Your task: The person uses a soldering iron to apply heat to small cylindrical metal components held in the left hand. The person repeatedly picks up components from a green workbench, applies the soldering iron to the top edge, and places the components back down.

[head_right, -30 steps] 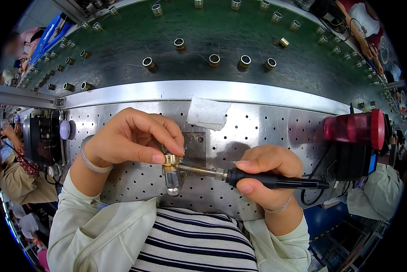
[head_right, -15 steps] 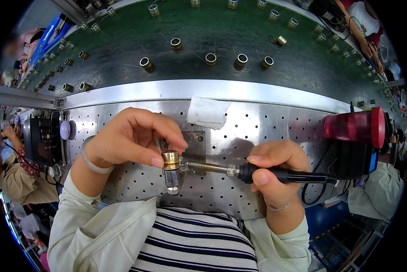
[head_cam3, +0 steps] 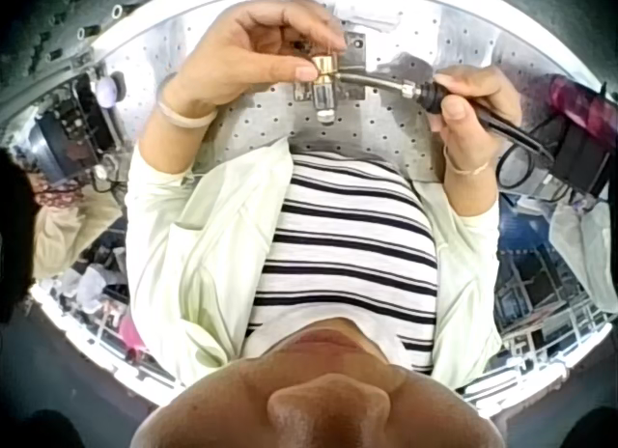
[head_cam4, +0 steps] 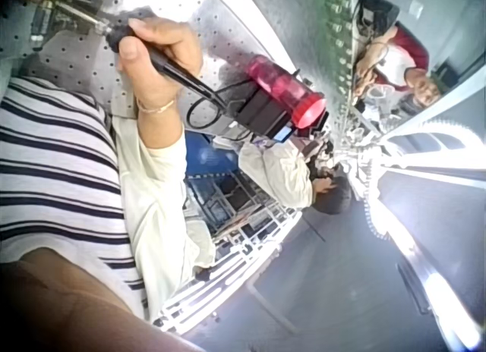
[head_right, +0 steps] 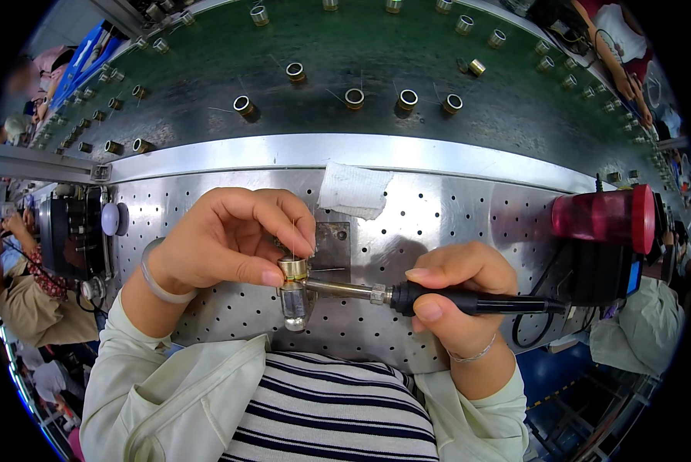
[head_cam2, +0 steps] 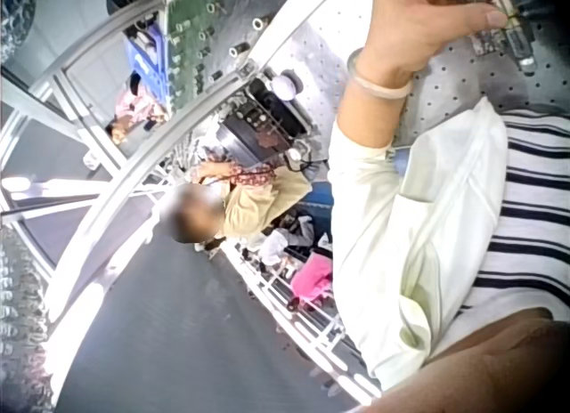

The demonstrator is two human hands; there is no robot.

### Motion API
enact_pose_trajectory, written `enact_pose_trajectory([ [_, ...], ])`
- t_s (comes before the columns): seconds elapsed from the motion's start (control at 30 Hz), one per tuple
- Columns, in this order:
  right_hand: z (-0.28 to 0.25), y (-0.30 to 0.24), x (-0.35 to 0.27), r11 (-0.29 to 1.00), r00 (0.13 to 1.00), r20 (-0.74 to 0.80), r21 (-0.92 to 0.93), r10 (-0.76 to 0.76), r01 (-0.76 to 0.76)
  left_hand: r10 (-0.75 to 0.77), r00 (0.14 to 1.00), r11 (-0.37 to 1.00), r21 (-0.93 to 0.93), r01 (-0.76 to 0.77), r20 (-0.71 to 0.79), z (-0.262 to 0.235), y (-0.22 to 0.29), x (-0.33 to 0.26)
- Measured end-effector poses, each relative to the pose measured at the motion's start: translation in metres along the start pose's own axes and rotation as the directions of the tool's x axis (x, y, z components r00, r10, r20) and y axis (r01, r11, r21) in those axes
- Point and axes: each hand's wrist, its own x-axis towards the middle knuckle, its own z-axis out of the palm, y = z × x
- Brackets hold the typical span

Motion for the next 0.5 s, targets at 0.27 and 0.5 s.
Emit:
enact_pose_trajectory([
  [0.27,-0.001,-0.001,0.002,0.999,0.999,0.039,-0.034,-0.027,0.028,0.066,0.996,0.993,0.093,-0.071,0.055,-0.001,0.003,0.000],
  [0.5,-0.002,-0.002,0.002,0.998,0.998,0.058,-0.053,-0.031,0.034,-0.012,1.000,0.993,0.118,0.015,-0.026,0.010,0.013,0.001],
])
